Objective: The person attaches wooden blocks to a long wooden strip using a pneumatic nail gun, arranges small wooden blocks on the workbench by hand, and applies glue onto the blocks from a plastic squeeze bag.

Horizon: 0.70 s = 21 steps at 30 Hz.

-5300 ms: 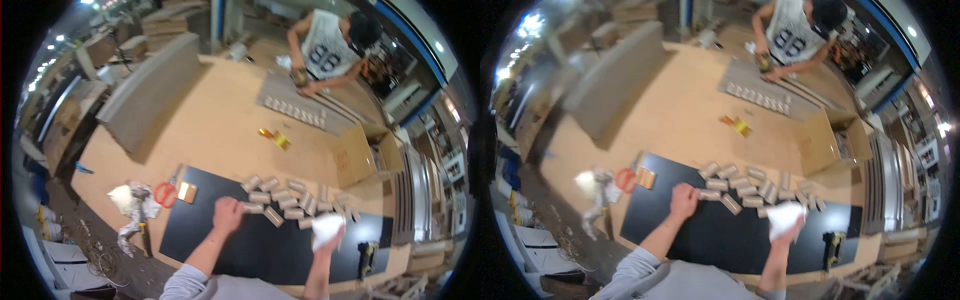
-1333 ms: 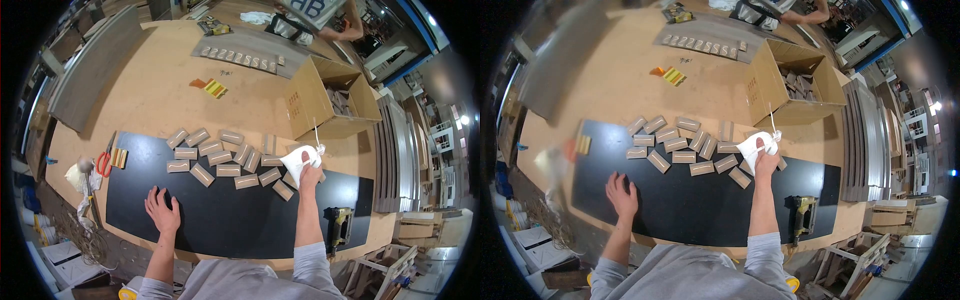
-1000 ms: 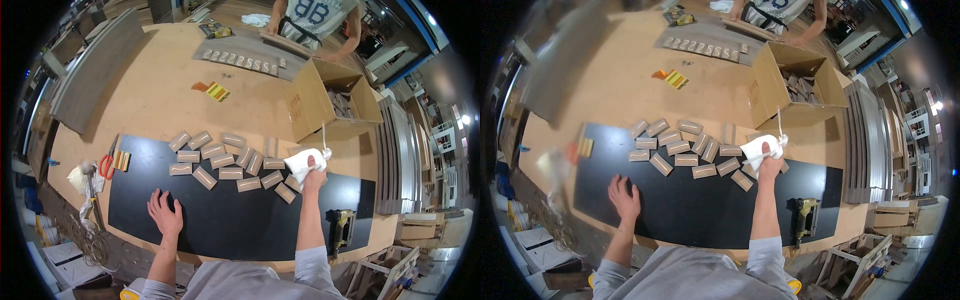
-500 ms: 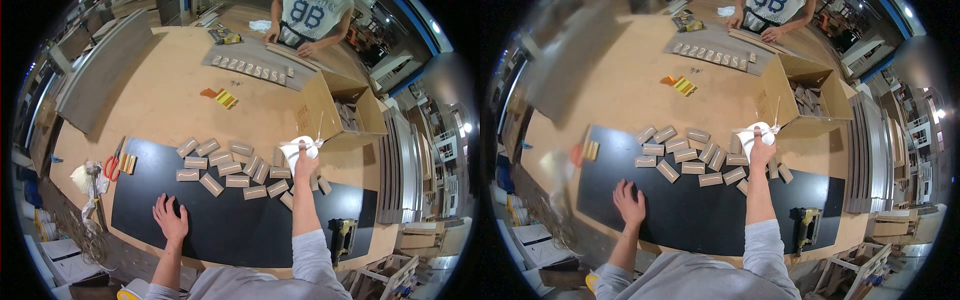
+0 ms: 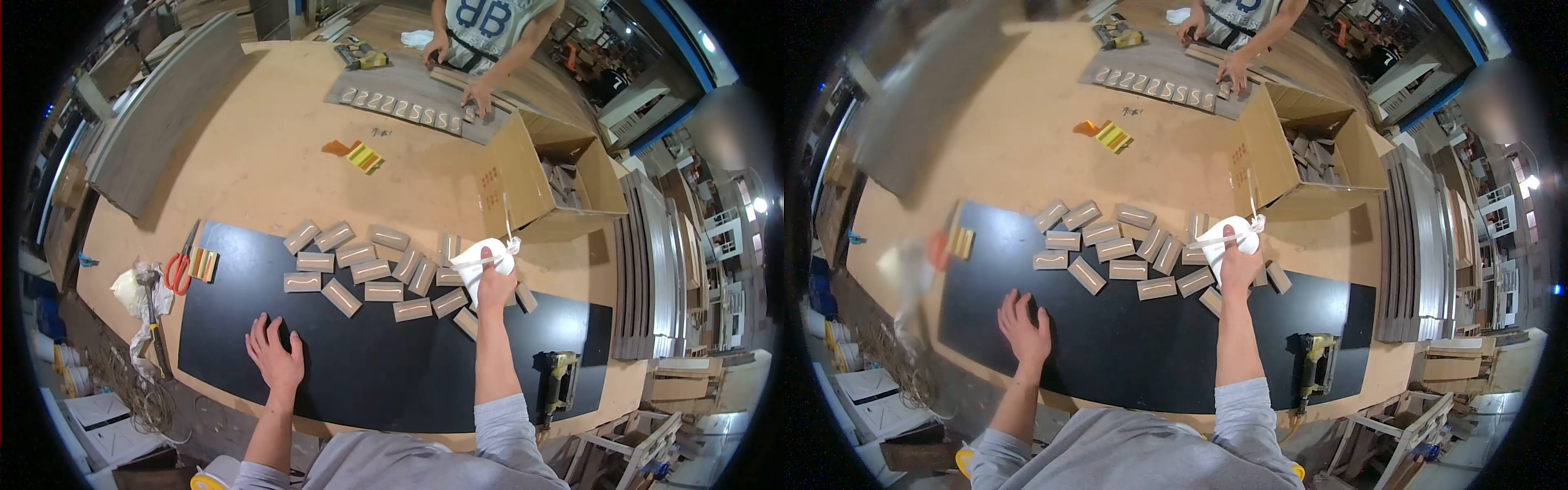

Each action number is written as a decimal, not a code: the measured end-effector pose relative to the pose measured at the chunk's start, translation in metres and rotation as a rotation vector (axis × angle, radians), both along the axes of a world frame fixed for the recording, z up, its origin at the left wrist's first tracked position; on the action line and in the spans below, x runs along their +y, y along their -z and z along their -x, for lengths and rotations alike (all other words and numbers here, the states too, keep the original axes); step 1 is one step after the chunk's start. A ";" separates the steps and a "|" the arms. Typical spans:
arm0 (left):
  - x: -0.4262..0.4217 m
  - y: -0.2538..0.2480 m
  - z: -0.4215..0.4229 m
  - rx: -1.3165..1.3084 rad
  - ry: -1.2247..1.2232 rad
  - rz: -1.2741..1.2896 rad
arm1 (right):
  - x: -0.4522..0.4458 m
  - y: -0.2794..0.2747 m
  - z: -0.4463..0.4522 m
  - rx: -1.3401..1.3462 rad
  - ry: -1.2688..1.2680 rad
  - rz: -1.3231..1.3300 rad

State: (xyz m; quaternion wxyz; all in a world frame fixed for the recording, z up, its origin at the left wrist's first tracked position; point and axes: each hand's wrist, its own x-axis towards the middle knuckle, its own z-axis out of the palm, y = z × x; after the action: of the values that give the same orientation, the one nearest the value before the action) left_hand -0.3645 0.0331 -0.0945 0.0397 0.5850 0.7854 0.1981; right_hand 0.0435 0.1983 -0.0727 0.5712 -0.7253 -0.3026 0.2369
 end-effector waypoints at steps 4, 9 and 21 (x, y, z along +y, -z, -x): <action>0.000 -0.001 0.000 -0.005 0.000 0.004 | -0.005 0.003 -0.005 -0.016 -0.029 -0.043; -0.001 0.003 0.000 0.028 -0.008 -0.007 | -0.040 -0.015 -0.028 0.287 0.038 -0.222; -0.001 0.007 0.001 0.056 0.034 -0.042 | -0.102 -0.013 -0.055 0.162 0.112 -0.101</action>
State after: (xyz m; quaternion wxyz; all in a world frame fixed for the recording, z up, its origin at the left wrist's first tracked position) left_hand -0.3659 0.0320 -0.1011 0.0089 0.6042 0.7719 0.1976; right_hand 0.0983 0.0966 -0.0595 0.6419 -0.6899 -0.2258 0.2470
